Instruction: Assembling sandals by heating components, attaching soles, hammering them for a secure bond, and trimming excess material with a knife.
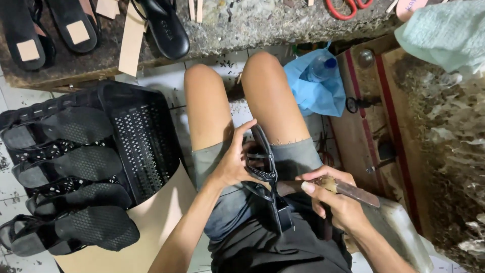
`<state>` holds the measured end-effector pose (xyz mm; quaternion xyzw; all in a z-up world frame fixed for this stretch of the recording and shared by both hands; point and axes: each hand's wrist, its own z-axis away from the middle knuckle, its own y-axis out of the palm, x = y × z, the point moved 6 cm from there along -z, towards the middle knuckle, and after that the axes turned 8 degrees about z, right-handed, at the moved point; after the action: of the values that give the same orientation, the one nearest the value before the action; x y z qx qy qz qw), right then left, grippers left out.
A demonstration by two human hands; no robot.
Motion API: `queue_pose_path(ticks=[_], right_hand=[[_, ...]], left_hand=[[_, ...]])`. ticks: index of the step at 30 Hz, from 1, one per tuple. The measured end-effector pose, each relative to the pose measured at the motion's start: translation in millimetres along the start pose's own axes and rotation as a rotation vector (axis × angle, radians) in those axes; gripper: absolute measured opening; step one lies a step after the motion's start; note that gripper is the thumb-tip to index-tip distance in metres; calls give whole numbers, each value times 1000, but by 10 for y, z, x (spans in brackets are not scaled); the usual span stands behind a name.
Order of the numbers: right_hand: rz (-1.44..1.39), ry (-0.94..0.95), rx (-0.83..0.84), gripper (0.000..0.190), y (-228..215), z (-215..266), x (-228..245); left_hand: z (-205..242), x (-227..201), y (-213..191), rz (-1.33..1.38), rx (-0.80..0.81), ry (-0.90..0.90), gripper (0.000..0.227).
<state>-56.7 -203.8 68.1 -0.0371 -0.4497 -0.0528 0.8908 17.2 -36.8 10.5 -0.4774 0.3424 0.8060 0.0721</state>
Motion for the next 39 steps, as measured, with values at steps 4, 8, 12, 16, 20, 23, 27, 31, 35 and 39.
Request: queue_pose_path(ticks=[4, 8, 12, 16, 20, 23, 27, 31, 35, 39], right_hand=[[131, -86, -4, 8, 109, -43, 59], [-23, -5, 53, 11, 135, -168, -13], [30, 81, 86, 11, 181, -207, 90], [104, 35, 47, 9, 143, -175, 151], [67, 6, 127, 9, 110, -123, 115], [80, 8, 107, 11, 110, -103, 109], [131, 35, 87, 13, 125, -103, 107], [41, 19, 83, 13, 84, -82, 43], [62, 15, 50, 13, 71, -101, 53], [59, -30, 56, 14, 61, -115, 87]], left_hand=[[-43, 96, -32, 111, -31, -101, 112], [-61, 25, -28, -31, 49, 6, 114], [-92, -16, -82, -152, 53, 173, 106], [-94, -62, -82, -80, 9, 48, 110], [12, -113, -3, -36, 133, -82, 115], [28, -93, 60, 178, 87, -149, 106], [43, -56, 12, 156, -172, -126, 112], [70, 91, -28, 232, -147, -224, 116], [50, 174, -33, 397, -128, -337, 118], [40, 241, -59, 424, -151, -379, 117]])
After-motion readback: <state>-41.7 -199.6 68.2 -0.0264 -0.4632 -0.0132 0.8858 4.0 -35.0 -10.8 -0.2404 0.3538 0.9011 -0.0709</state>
